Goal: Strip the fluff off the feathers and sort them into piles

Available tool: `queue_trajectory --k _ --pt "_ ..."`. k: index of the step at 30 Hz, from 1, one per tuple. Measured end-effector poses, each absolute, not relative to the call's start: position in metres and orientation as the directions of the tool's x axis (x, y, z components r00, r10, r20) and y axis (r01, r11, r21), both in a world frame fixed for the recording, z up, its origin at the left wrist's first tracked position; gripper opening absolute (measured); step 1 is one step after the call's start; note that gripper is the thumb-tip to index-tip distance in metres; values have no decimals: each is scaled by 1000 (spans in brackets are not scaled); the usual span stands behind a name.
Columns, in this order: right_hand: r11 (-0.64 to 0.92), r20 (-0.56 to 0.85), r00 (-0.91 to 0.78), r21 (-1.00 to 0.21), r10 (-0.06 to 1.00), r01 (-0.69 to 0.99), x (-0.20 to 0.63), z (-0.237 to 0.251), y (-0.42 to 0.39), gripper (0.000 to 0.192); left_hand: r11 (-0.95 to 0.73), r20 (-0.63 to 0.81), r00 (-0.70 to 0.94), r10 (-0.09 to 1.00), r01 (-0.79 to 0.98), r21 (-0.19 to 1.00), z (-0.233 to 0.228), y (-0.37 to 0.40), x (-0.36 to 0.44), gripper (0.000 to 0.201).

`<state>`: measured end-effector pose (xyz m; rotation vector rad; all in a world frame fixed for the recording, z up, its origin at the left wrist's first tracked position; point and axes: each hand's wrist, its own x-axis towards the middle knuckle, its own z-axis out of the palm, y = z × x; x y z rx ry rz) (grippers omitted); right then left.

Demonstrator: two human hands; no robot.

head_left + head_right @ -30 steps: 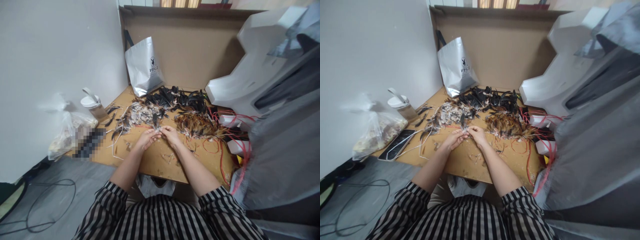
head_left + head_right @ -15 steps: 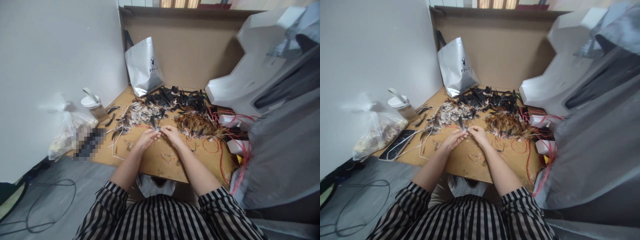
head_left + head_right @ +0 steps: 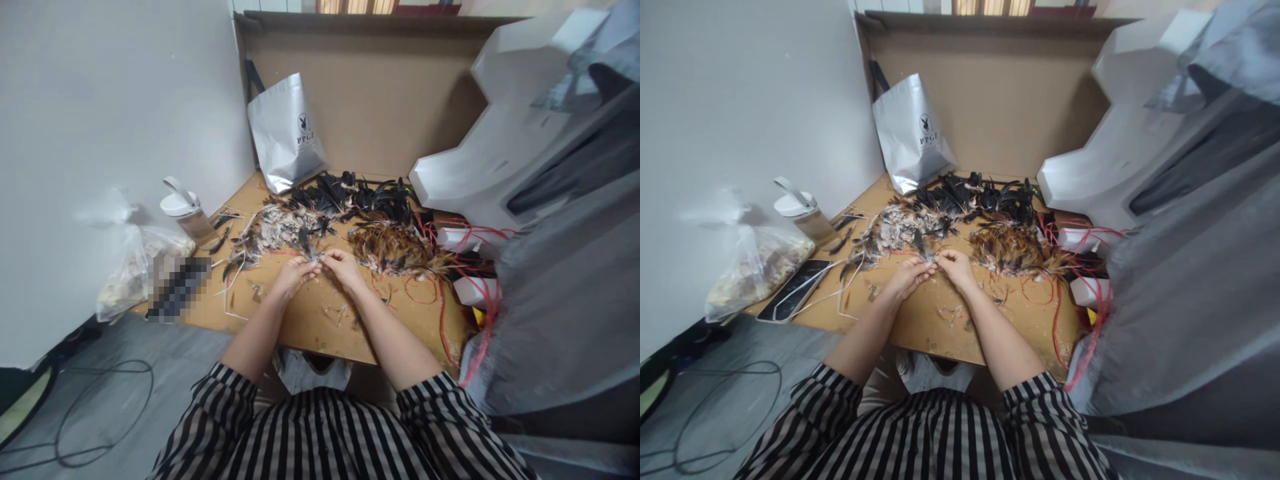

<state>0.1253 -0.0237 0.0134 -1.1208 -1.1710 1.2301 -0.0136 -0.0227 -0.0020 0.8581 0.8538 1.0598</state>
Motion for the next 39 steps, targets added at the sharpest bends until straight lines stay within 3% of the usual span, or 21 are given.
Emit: queue_trajectory --k 10,18,25,39 --pt "178 176 -23 -978 984 105 127 11 -21 19 259 -157 273 949 -398 880 -5 -21 -15 20" --pt "-59 -45 -119 -991 992 -116 135 14 -21 31 231 -106 277 955 -471 851 -5 -20 -17 17" --pt "-102 -61 -166 -962 984 -252 128 11 -22 24 233 -92 299 950 -478 847 -5 -20 -17 17" --pt "-33 -6 -187 -989 982 -142 135 15 -21 24 225 -88 285 955 -491 841 -7 -18 -18 16"
